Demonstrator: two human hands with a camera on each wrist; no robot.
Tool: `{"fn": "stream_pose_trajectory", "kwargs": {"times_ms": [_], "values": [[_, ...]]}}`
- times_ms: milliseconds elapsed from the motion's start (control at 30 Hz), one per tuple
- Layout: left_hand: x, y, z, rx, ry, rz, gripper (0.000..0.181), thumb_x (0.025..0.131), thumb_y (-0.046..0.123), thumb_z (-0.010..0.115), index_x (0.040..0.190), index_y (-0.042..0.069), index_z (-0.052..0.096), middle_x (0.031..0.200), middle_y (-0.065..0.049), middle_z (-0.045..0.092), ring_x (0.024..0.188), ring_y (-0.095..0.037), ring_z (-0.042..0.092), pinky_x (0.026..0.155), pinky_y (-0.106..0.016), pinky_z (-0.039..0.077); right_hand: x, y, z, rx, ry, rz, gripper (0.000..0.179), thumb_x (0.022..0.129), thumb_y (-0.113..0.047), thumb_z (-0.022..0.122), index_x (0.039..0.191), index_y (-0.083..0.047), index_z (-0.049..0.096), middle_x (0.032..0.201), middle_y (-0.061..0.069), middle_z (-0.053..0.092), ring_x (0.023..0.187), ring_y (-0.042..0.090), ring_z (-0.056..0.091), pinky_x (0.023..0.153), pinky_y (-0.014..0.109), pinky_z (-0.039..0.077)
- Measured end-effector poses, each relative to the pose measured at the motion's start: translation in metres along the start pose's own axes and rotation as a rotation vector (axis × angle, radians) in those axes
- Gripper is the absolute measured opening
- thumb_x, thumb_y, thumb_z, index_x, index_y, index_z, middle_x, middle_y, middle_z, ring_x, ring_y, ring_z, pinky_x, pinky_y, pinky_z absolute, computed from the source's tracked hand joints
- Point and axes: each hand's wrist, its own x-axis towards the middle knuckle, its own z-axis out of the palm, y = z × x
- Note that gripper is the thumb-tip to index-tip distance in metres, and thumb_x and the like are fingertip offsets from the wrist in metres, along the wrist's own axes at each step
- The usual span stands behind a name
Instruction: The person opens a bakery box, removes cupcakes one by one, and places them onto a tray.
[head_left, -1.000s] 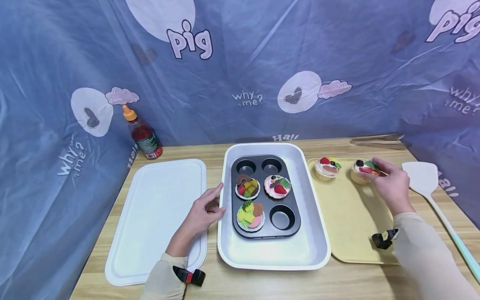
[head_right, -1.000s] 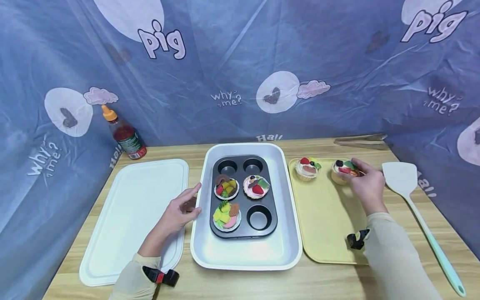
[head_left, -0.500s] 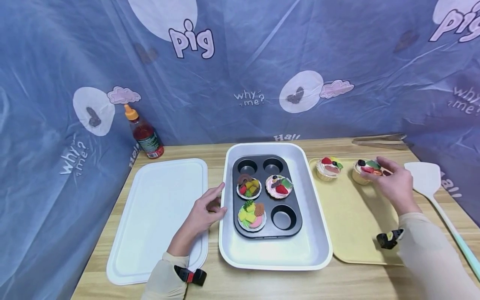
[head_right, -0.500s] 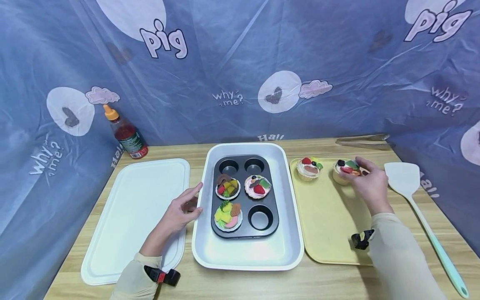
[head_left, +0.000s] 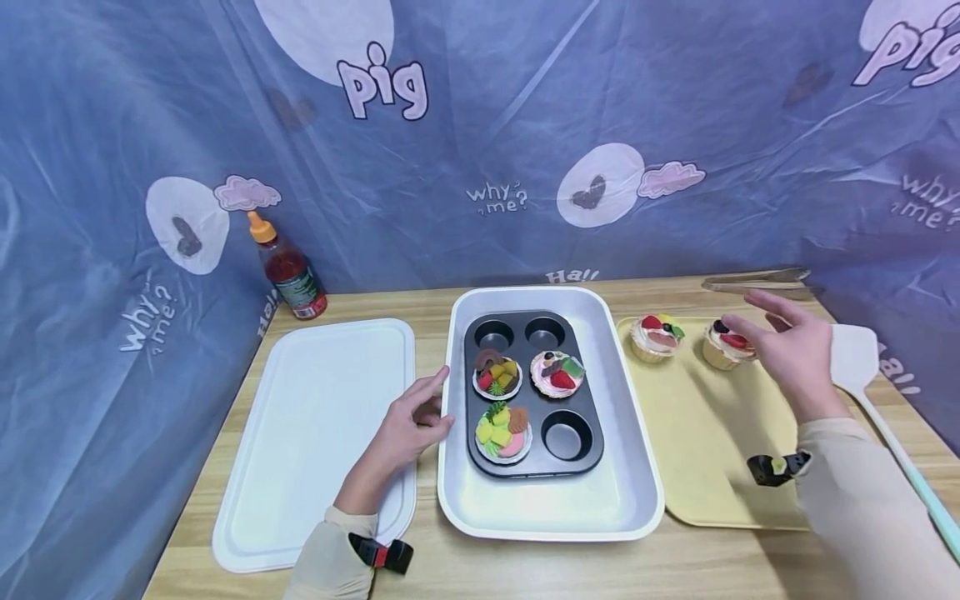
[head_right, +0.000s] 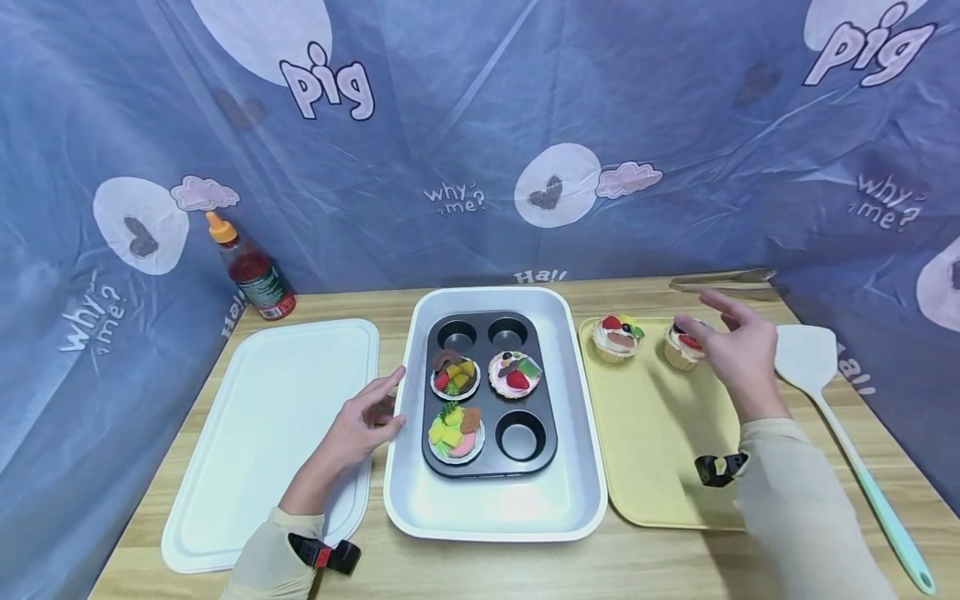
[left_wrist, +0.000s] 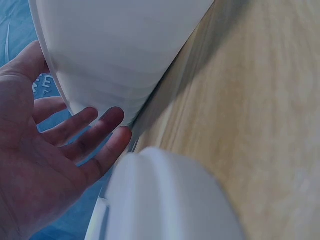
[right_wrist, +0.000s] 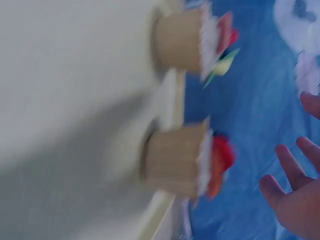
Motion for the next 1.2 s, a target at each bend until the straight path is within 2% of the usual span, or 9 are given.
{"fn": "stream_pose_trajectory", "kwargs": {"times_ms": [133,233,367,467,633,767,933,1033,1200], "values": [[0.000,0.001,-0.001,-0.002,-0.006,-0.001,0.072,0.087,-0.006,0.069,0.152,0.004,0.041,0.143,-0.024,0.052,0.103,-0.035,0.065,0.080,-0.023,0.058,-0.010,-0.022,0.011,0.194,-0.027,-0.056,0.047,0.087,-0.025,0.080,0.132,-0.019,0.068,0.113,-0.027,0.065,0.119,0.002,0.056,0.074,0.005,0.051],[0.000,0.002,0.000,-0.011,-0.008,-0.002,0.072,0.087,-0.006,0.069,0.152,0.003,0.041,0.143,-0.024,0.052,0.104,-0.037,0.066,0.080,-0.022,0.058,-0.016,-0.038,0.025,0.400,-0.077,-0.124,0.037,0.086,-0.013,0.080,0.122,-0.013,0.073,0.106,-0.022,0.072,0.101,-0.003,0.063,0.063,0.007,0.051],[0.001,0.002,0.000,-0.025,-0.007,-0.006,0.072,0.086,-0.006,0.069,0.152,0.003,0.041,0.144,-0.024,0.051,0.103,-0.037,0.066,0.079,-0.022,0.058,-0.027,-0.053,0.045,0.632,-0.154,-0.212,0.032,0.085,0.001,0.077,0.116,-0.003,0.073,0.099,-0.012,0.077,0.091,-0.002,0.071,0.071,0.007,0.053],[0.001,0.002,0.000,-0.029,-0.007,-0.011,0.072,0.086,-0.005,0.069,0.152,0.004,0.041,0.144,-0.024,0.051,0.103,-0.035,0.066,0.079,-0.022,0.057,-0.036,-0.063,0.061,0.711,-0.198,-0.246,0.032,0.085,0.006,0.075,0.116,0.001,0.072,0.100,-0.007,0.078,0.089,0.002,0.073,0.076,0.013,0.057],[0.001,0.003,0.000,-0.028,-0.009,-0.017,0.072,0.086,-0.005,0.069,0.152,0.003,0.042,0.144,-0.024,0.052,0.101,-0.032,0.065,0.079,-0.021,0.057,-0.050,-0.081,0.087,0.636,-0.254,-0.278,0.030,0.087,0.002,0.075,0.117,0.000,0.071,0.102,-0.008,0.077,0.092,0.001,0.073,0.073,0.013,0.057],[0.001,0.004,-0.002,-0.015,0.000,-0.011,0.072,0.086,-0.006,0.069,0.152,0.003,0.042,0.143,-0.024,0.052,0.099,-0.029,0.065,0.079,-0.021,0.057,-0.059,-0.095,0.107,0.585,-0.287,-0.347,0.031,0.087,0.002,0.074,0.118,0.006,0.069,0.104,-0.007,0.076,0.097,0.004,0.072,0.086,0.015,0.056],[0.001,0.005,-0.003,-0.009,0.000,-0.006,0.072,0.086,-0.006,0.070,0.152,0.003,0.042,0.142,-0.023,0.053,0.098,-0.025,0.064,0.079,-0.022,0.058,-0.067,-0.106,0.130,0.475,-0.311,-0.372,0.036,0.089,-0.002,0.074,0.122,0.009,0.066,0.107,-0.008,0.073,0.098,0.002,0.071,0.088,0.015,0.055],[0.001,0.005,-0.003,-0.009,-0.002,-0.008,0.072,0.086,-0.005,0.070,0.151,0.003,0.042,0.143,-0.023,0.052,0.097,-0.022,0.064,0.079,-0.022,0.058,-0.070,-0.109,0.142,0.413,-0.333,-0.374,0.039,0.090,-0.005,0.074,0.126,0.007,0.065,0.115,0.002,0.073,0.102,0.001,0.069,0.090,0.015,0.054],[0.001,0.003,-0.003,-0.015,-0.003,-0.009,0.072,0.085,-0.004,0.070,0.151,0.002,0.042,0.143,-0.023,0.053,0.095,-0.019,0.063,0.079,-0.021,0.058,-0.076,-0.110,0.161,0.368,-0.390,-0.347,0.040,0.090,-0.008,0.074,0.128,0.001,0.066,0.125,0.021,0.068,0.105,0.004,0.068,0.093,0.014,0.053]]}}
